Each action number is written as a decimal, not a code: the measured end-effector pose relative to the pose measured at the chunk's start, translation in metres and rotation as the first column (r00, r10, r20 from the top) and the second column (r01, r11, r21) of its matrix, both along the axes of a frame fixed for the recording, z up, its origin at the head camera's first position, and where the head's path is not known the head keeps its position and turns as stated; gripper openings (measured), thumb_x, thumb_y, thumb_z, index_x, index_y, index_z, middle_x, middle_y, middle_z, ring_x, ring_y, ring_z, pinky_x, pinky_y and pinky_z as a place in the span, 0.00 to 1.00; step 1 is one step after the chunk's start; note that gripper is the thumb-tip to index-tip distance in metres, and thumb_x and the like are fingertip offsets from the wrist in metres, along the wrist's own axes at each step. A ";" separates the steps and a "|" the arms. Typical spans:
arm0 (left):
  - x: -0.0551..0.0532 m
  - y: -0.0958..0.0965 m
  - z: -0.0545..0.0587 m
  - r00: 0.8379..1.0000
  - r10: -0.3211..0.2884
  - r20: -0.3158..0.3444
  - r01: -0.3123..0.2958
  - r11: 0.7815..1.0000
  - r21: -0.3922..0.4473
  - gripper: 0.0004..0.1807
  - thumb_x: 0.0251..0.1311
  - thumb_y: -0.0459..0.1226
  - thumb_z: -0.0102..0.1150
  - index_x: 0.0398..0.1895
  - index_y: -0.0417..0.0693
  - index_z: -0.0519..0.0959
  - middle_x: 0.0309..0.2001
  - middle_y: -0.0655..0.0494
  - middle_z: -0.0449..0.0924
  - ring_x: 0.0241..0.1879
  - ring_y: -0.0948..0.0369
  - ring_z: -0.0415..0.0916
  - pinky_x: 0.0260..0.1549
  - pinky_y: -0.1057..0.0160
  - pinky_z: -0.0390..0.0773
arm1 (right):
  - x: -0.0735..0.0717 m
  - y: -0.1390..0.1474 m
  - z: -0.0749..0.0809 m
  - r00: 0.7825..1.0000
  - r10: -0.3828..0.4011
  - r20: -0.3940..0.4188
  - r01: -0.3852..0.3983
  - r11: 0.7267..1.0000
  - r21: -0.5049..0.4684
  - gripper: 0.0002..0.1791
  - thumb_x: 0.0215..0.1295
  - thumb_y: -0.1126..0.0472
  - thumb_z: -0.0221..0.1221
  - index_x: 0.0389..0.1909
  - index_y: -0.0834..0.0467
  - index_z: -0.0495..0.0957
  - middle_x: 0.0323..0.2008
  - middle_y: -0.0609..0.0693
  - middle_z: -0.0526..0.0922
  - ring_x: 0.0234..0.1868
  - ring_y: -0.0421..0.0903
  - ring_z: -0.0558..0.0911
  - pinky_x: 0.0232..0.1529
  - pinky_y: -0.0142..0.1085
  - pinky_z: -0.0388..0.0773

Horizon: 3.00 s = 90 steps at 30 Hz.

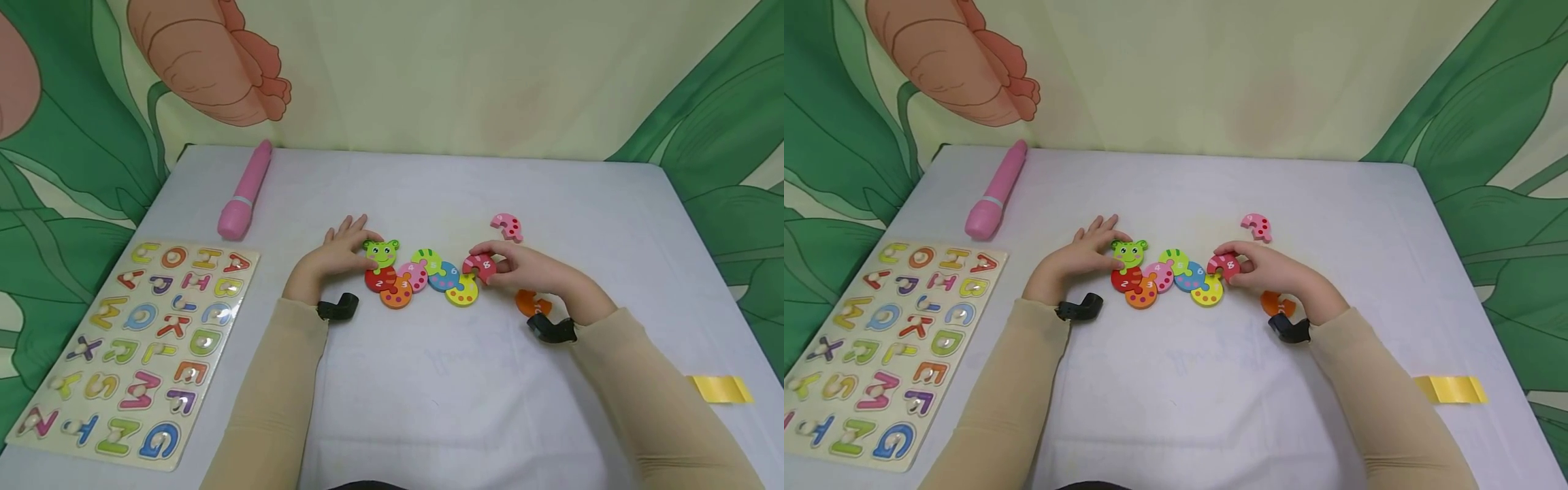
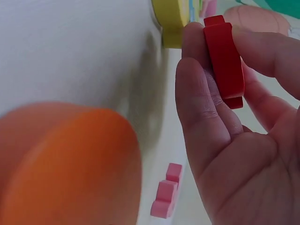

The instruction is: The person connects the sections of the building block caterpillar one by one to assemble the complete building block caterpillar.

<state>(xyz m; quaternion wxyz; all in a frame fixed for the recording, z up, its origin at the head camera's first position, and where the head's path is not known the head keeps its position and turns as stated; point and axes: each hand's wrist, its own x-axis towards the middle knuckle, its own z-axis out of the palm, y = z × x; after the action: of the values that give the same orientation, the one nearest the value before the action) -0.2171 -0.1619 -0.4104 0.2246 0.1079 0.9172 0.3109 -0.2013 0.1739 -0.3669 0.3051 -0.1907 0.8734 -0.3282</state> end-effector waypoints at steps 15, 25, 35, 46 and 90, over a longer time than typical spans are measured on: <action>0.001 -0.001 0.000 1.000 -0.004 -0.012 0.004 1.000 0.006 0.27 0.50 0.48 0.57 0.57 0.60 0.68 0.73 0.55 0.32 0.71 0.56 0.20 0.65 0.45 0.22 | 0.001 -0.002 -0.013 0.998 -0.033 -0.062 0.038 0.996 0.079 0.31 0.55 0.53 0.62 0.60 0.51 0.64 0.42 0.55 0.68 0.33 0.47 0.71 0.31 0.33 0.71; 0.001 0.000 0.000 1.000 0.001 -0.012 -0.001 1.000 0.002 0.27 0.50 0.48 0.58 0.57 0.61 0.68 0.73 0.56 0.33 0.71 0.56 0.20 0.65 0.45 0.22 | 0.001 0.002 -0.015 0.995 0.015 -0.101 -0.011 0.999 0.040 0.25 0.55 0.59 0.62 0.55 0.54 0.69 0.43 0.54 0.67 0.30 0.46 0.71 0.29 0.31 0.71; 0.001 0.002 0.000 1.000 0.011 -0.001 -0.011 1.000 0.008 0.27 0.50 0.47 0.58 0.57 0.61 0.68 0.73 0.56 0.32 0.71 0.57 0.19 0.65 0.46 0.21 | 0.010 0.015 -0.008 0.994 -0.050 -0.099 0.054 0.998 0.037 0.26 0.58 0.59 0.59 0.58 0.53 0.66 0.39 0.53 0.73 0.36 0.48 0.73 0.35 0.34 0.75; 0.002 0.005 0.002 1.000 0.009 -0.003 -0.009 1.000 0.007 0.27 0.50 0.47 0.58 0.57 0.60 0.68 0.73 0.55 0.33 0.71 0.56 0.20 0.65 0.45 0.21 | 0.043 0.047 0.002 0.985 -0.113 -0.131 0.116 0.993 0.018 0.26 0.59 0.60 0.57 0.59 0.59 0.64 0.57 0.58 0.66 0.53 0.54 0.69 0.43 0.34 0.75; 0.000 0.001 0.000 1.000 0.010 -0.001 -0.010 1.000 0.001 0.27 0.51 0.48 0.58 0.58 0.60 0.68 0.73 0.55 0.32 0.71 0.56 0.19 0.65 0.45 0.21 | -0.069 0.032 -0.011 0.980 -0.142 -0.138 0.168 0.965 0.199 0.33 0.60 0.59 0.56 0.65 0.58 0.57 0.61 0.63 0.60 0.59 0.61 0.60 0.58 0.59 0.63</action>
<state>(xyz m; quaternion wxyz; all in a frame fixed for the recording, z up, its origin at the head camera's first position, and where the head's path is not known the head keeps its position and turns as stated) -0.2167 -0.1605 -0.4102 0.2224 0.1034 0.9178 0.3122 -0.2699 0.2062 -0.3777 0.2429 -0.1080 0.9324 -0.2448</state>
